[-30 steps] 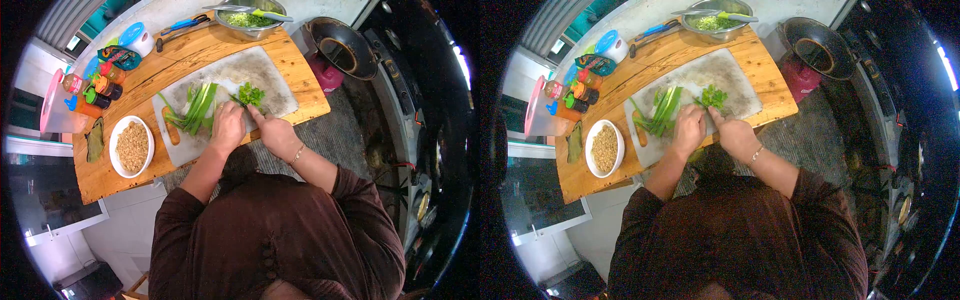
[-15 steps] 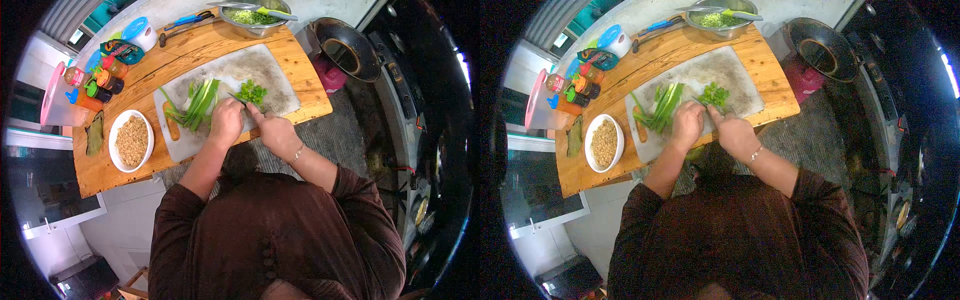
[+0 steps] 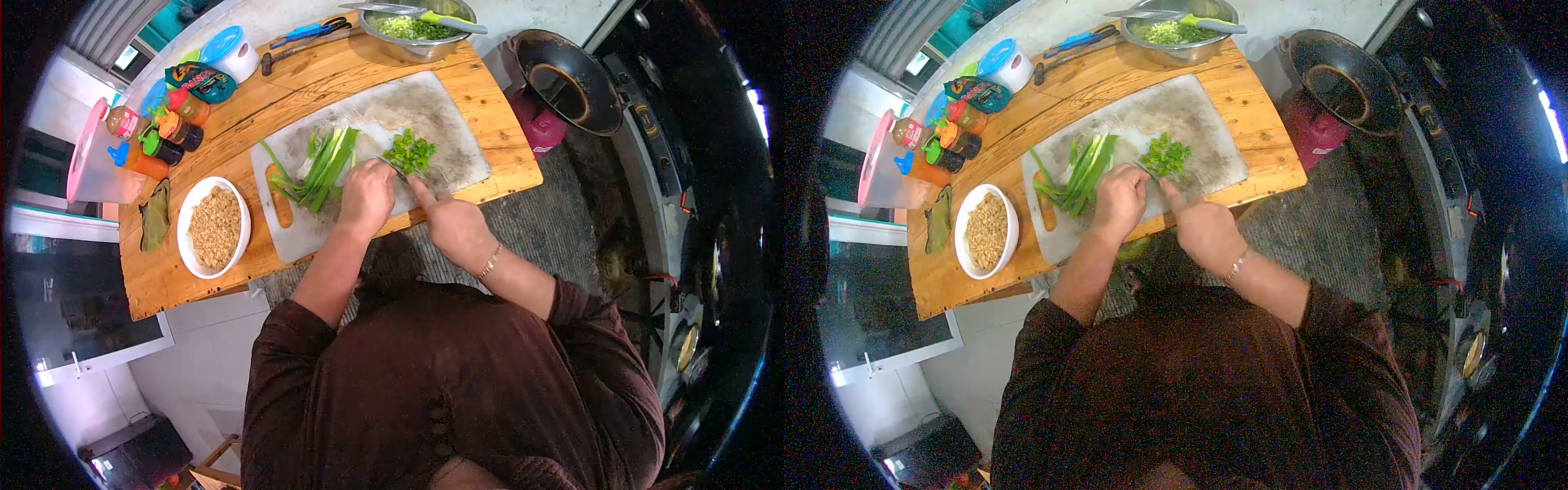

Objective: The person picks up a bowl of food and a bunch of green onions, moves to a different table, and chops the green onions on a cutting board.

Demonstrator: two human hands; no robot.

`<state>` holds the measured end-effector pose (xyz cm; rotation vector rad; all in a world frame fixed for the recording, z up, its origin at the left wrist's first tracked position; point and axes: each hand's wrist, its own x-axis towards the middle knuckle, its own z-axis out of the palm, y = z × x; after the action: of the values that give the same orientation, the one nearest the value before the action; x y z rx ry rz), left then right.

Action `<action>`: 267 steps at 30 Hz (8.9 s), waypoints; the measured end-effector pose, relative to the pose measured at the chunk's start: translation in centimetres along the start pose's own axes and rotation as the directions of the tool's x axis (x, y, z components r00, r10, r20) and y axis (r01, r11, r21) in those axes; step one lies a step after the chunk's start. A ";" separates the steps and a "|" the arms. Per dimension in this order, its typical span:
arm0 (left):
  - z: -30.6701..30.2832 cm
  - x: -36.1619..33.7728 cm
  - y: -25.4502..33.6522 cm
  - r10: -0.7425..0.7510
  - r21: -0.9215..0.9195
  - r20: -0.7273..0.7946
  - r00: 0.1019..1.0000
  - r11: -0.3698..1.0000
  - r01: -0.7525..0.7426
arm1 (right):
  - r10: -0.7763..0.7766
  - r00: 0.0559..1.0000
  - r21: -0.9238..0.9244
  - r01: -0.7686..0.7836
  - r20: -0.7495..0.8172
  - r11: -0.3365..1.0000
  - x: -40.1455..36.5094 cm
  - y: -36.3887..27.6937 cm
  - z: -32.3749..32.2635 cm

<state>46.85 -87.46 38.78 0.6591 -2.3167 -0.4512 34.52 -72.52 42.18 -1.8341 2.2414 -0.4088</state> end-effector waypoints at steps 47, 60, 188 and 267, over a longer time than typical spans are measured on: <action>-4.6 -3.7 3.1 -0.202 0.327 -0.305 0.931 0.896 0.301 | -0.025 1.000 0.007 0.025 -0.003 1.000 1.8 -1.9 0.1; -2.3 -2.3 0.5 -0.109 0.087 -0.030 0.994 0.990 0.111 | -0.016 1.000 0.032 0.017 -0.022 0.999 1.6 -1.8 0.7; -1.8 -3.6 -0.2 -0.009 -0.044 0.001 1.000 0.999 0.009 | 0.021 0.999 0.489 -0.001 -0.036 0.872 1.0 1.9 -2.7; -4.9 -0.6 -1.5 0.144 -0.051 0.208 0.967 0.989 -0.137 | 0.282 0.959 0.162 -0.279 0.006 0.946 1.9 -3.8 1.0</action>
<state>51.15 -88.96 41.28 0.4432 -2.5288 -0.5168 37.96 -75.17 42.57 -1.4110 2.3579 -0.5364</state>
